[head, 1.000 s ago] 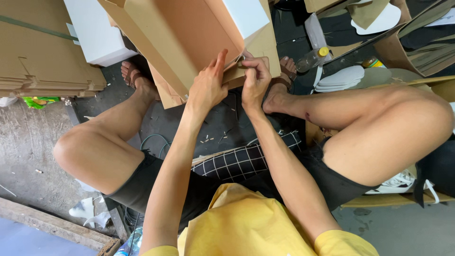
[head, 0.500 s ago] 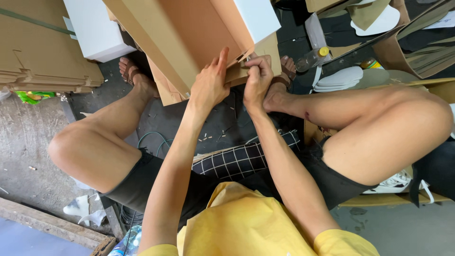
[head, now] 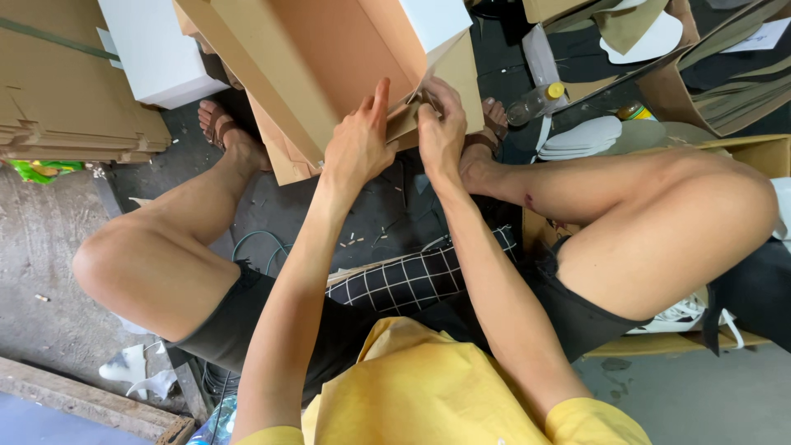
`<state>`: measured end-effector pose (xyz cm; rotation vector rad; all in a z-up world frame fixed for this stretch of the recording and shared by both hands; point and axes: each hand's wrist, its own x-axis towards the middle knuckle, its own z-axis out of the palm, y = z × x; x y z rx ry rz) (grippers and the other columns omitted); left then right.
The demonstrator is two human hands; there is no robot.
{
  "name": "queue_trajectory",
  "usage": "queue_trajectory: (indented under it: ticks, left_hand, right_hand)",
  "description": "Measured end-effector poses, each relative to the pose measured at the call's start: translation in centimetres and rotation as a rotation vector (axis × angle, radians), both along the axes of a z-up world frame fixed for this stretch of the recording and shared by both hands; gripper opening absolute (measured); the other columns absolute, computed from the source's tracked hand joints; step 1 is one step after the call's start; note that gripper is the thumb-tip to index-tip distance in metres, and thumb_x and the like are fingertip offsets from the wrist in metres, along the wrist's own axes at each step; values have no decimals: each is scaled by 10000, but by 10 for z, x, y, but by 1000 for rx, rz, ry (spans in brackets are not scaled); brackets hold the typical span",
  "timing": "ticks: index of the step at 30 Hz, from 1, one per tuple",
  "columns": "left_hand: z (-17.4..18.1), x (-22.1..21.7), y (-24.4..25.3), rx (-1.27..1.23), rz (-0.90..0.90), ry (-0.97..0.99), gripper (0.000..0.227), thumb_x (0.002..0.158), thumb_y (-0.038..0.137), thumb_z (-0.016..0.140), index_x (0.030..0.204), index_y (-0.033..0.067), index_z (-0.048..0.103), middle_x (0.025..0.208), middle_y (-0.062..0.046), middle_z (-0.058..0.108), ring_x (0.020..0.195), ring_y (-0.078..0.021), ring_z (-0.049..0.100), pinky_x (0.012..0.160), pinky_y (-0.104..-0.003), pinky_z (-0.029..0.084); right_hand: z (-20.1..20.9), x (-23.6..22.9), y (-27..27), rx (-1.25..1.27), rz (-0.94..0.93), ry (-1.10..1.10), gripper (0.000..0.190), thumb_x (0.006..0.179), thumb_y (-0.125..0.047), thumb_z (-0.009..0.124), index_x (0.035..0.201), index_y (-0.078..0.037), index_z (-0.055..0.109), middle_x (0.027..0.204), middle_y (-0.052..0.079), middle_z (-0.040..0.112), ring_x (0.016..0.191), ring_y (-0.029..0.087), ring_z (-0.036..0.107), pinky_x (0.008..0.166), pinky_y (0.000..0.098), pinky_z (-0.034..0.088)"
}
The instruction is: The person assembles a cardboard box by folding the flaps and securing them with white tape. They then place a white rectangular object inside the box and continue to fold and tape the remaining flaps to close it.
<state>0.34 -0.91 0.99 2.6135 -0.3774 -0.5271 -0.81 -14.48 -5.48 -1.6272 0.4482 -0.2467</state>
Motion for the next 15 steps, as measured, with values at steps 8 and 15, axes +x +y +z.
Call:
queue_trajectory:
  ticks: [8, 15]
  left_hand:
    - [-15, 2, 1, 29, -9, -86, 825, 844, 297, 723, 1522, 102, 294, 1105, -180, 611, 854, -533, 642, 617, -629, 487]
    - [-19, 0, -2, 63, 5, -173, 872, 737, 133, 677, 1516, 72, 292, 1070, -182, 607, 820, -494, 632, 556, -599, 505]
  right_hand:
    - [2, -8, 15, 78, -198, -113, 311, 860, -58, 534, 1061, -31, 770, 1037, 123, 805, 998, 246, 757, 891, 348, 596]
    - [-18, -12, 23, 165, -303, -248, 273, 848, -29, 549, 1011, -4, 767, 1027, 132, 760, 975, 252, 745, 866, 324, 586]
